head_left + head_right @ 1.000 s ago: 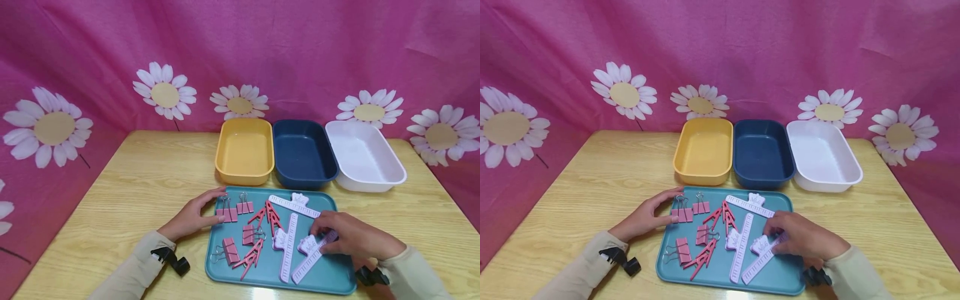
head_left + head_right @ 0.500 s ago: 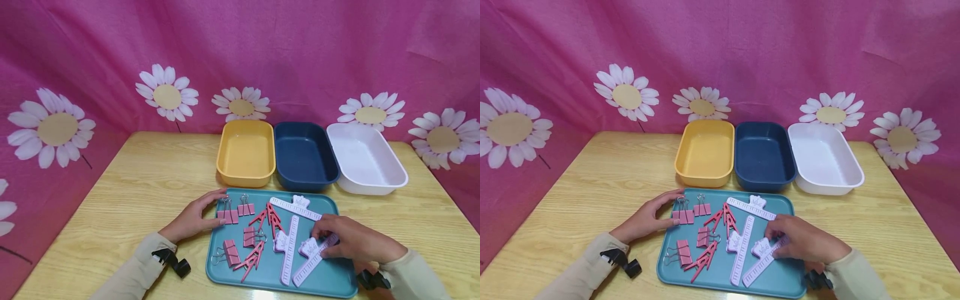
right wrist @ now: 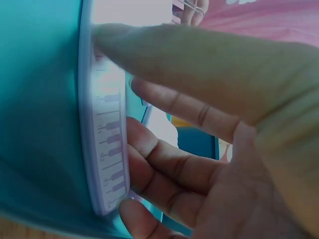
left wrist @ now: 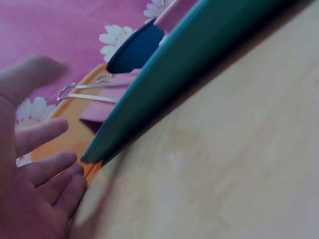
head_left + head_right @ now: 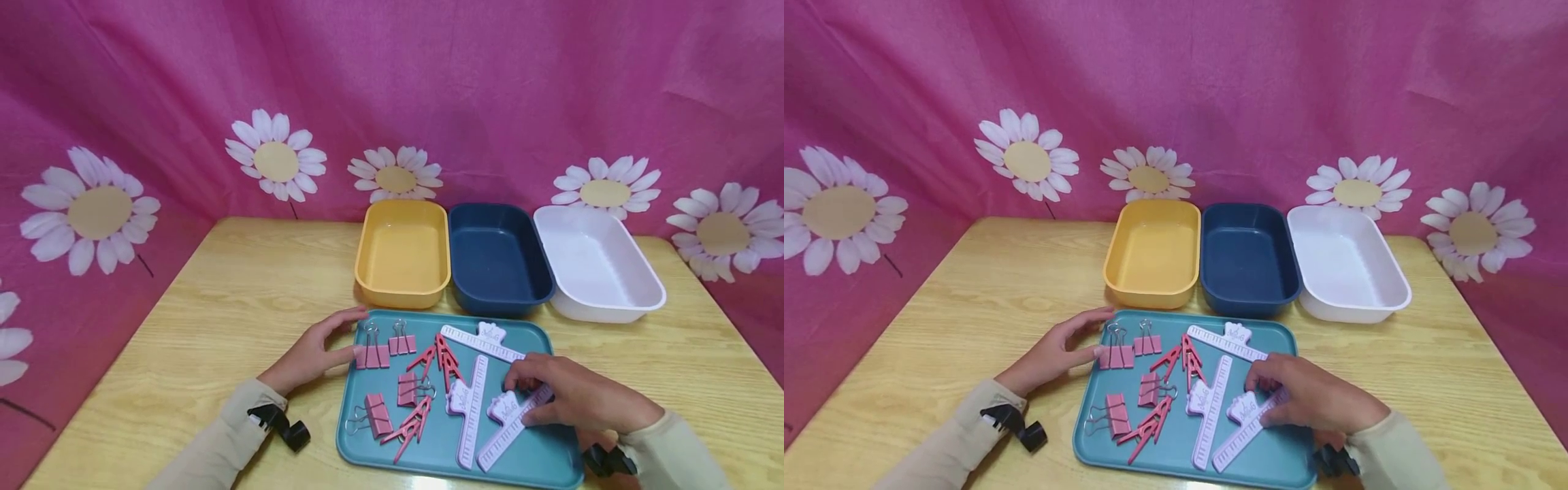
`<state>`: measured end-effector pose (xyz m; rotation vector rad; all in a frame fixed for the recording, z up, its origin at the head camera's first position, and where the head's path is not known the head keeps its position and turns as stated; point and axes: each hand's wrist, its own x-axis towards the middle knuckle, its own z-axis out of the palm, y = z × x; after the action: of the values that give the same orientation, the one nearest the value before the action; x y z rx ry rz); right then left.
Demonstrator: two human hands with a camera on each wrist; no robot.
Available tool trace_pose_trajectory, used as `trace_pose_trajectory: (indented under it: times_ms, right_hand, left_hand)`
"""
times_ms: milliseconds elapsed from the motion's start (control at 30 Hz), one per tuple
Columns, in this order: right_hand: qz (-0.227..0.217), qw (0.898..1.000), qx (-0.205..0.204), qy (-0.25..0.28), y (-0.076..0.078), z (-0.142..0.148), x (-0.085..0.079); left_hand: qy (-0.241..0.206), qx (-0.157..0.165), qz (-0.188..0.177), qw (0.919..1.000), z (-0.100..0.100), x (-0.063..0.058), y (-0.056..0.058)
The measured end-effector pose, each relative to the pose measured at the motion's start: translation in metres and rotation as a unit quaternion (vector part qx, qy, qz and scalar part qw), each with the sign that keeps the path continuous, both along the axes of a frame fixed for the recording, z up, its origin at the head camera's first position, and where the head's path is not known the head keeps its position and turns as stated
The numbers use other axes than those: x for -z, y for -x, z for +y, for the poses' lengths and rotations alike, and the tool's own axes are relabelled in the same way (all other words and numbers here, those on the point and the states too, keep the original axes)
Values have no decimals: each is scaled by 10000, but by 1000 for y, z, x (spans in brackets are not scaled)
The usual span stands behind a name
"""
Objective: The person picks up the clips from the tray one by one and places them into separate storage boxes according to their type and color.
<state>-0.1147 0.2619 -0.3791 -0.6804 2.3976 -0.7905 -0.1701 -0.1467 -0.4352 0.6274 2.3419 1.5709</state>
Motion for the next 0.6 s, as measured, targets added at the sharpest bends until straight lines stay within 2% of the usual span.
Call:
trace_pose_trajectory:
  times_ms: [167, 367, 600]
  right_hand:
    - [-54, 9998, -82, 165, 0, -1, 1]
    - [-116, 9996, -97, 258, 3, 0, 2]
    - [166, 9979, -380, 500, 7, 3, 2]
  left_hand:
    - [-438, -321, -368, 9978, -4, -2, 7]
    - [-313, -566, -303, 9974, -3, -8, 17]
    - [-416, -690, -203, 9965, -4, -12, 32]
